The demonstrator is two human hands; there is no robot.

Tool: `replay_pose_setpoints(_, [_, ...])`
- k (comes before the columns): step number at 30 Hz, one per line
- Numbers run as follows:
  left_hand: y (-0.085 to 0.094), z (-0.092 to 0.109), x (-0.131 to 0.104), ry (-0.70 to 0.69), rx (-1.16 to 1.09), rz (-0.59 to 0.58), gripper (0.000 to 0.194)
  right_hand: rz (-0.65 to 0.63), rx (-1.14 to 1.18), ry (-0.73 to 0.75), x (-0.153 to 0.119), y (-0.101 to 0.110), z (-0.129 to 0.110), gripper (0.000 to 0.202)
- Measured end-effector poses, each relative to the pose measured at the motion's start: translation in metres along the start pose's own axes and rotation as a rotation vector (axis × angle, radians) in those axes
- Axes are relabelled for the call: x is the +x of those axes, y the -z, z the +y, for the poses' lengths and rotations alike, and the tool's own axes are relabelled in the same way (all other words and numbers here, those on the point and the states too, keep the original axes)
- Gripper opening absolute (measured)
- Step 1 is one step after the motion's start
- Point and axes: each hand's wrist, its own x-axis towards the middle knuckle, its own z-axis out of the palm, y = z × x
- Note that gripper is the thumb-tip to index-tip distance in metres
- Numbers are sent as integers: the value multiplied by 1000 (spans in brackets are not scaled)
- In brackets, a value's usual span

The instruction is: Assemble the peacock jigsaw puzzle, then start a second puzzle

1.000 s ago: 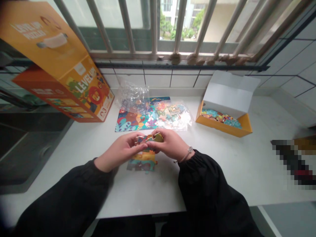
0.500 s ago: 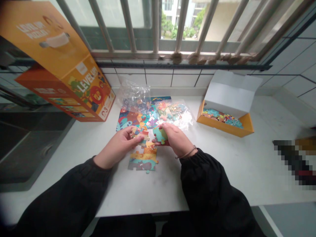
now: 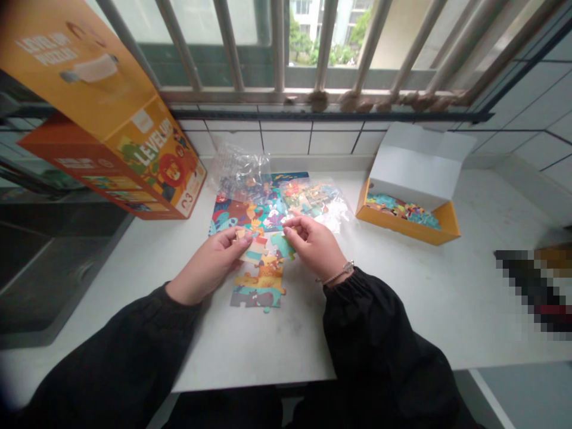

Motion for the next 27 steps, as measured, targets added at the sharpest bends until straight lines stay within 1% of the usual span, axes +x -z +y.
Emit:
replay_pose_setpoints(3, [1,2,0,-22,17,41,45,-33,27,-12,1,1,3,47])
replay_pose_setpoints(5, [4,2,1,-36,25,88,45,-102,55,-58,1,5,5,50])
replay_pose_setpoints(7, [7,2,2,-44,35,133,43,-256,25,-107,0,12,7,49])
replay_pose_setpoints(10, [11,2,3,-36,50,189,45,-527,-105,-171,-2,23,5,38])
replay_pose_setpoints(12, [13,1,3,-24,54,209,47,-639,-169,-195,-3,26,1,30])
replay_pose_setpoints(14, [13,1,3,-14,58,204,49,-699,-192,-197,-4,26,-3,26])
replay_pose_setpoints(17, [12,0,4,-19,62,175,49,-716,-193,-166,-6,23,-6,25])
replay_pose_setpoints(20, [12,-2,5,-25,68,155,48,-638,-205,-117,-7,21,-3,27])
replay_pose_setpoints(23, [14,-5,5,-25,86,149,46,-549,-223,-102,-6,21,1,27])
replay_pose_setpoints(27, [15,-6,5,-19,110,139,44,-535,-307,-66,-3,23,-1,20])
